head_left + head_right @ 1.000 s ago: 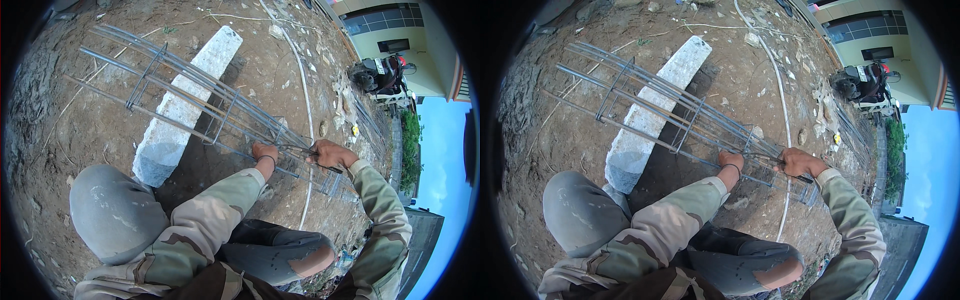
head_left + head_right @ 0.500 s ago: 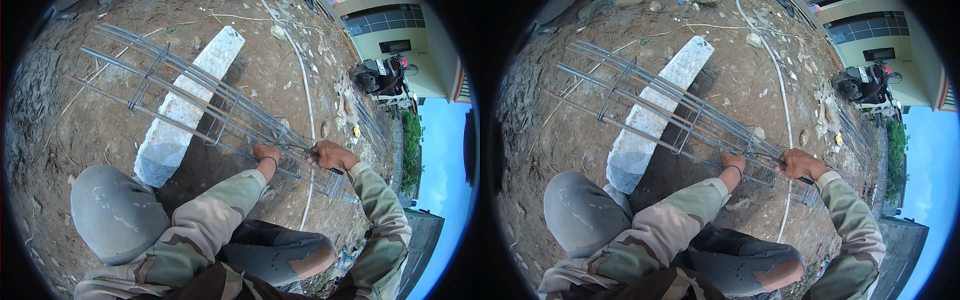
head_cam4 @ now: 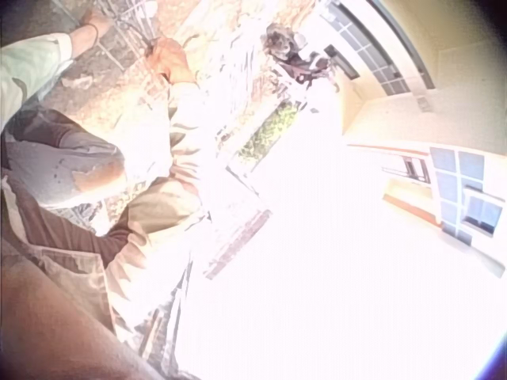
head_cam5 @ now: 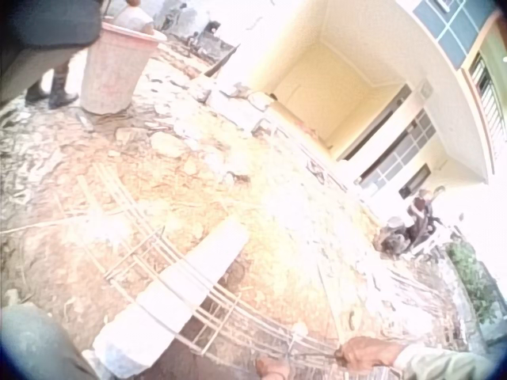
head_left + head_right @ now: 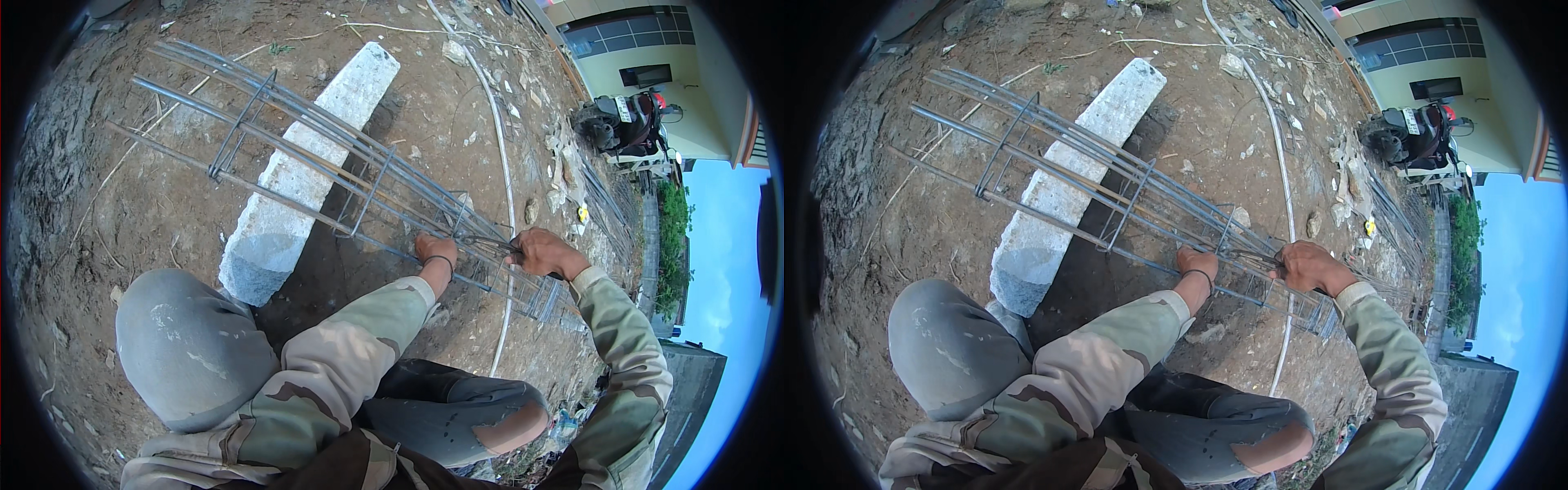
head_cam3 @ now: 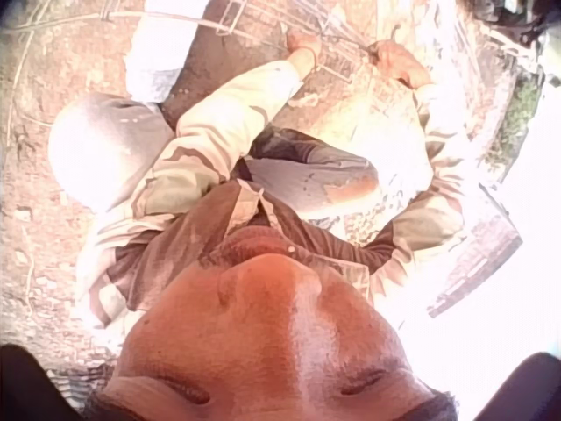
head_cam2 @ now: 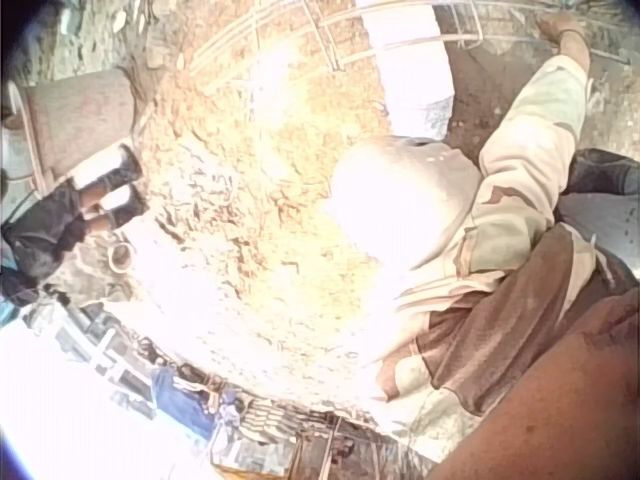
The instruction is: The person assembles a rebar cage by sliding rebar stirrups along the metal rods and securing them with wire by hand and using pliers.
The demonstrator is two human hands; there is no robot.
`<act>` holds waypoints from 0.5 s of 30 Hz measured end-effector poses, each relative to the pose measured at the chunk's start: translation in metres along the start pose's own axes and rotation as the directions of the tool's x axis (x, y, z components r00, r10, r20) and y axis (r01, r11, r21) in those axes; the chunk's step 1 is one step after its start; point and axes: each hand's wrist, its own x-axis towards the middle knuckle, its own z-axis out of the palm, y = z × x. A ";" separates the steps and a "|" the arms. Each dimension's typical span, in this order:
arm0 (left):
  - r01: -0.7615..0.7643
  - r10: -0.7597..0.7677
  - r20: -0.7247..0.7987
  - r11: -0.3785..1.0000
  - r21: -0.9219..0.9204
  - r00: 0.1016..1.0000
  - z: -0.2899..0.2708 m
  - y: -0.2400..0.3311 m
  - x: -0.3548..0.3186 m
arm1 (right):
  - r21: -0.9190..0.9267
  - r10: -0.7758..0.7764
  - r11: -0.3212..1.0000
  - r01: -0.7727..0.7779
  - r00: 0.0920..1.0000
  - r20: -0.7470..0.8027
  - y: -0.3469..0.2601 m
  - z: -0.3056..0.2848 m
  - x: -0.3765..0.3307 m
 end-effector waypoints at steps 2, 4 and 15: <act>0.102 -0.096 0.100 0.993 -0.057 0.990 0.000 -0.001 0.004 | -0.031 -0.002 1.000 0.002 1.000 -0.013 -0.004 -0.003 -0.001; 0.035 -0.030 0.061 0.996 -0.084 0.998 0.002 -0.003 0.004 | -0.007 0.012 1.000 -0.012 1.000 -0.018 -0.009 -0.007 0.000; 0.054 -0.050 0.045 0.994 -0.099 0.998 0.002 0.002 0.001 | 0.456 0.121 0.823 -0.339 0.889 0.442 -0.028 -0.031 0.001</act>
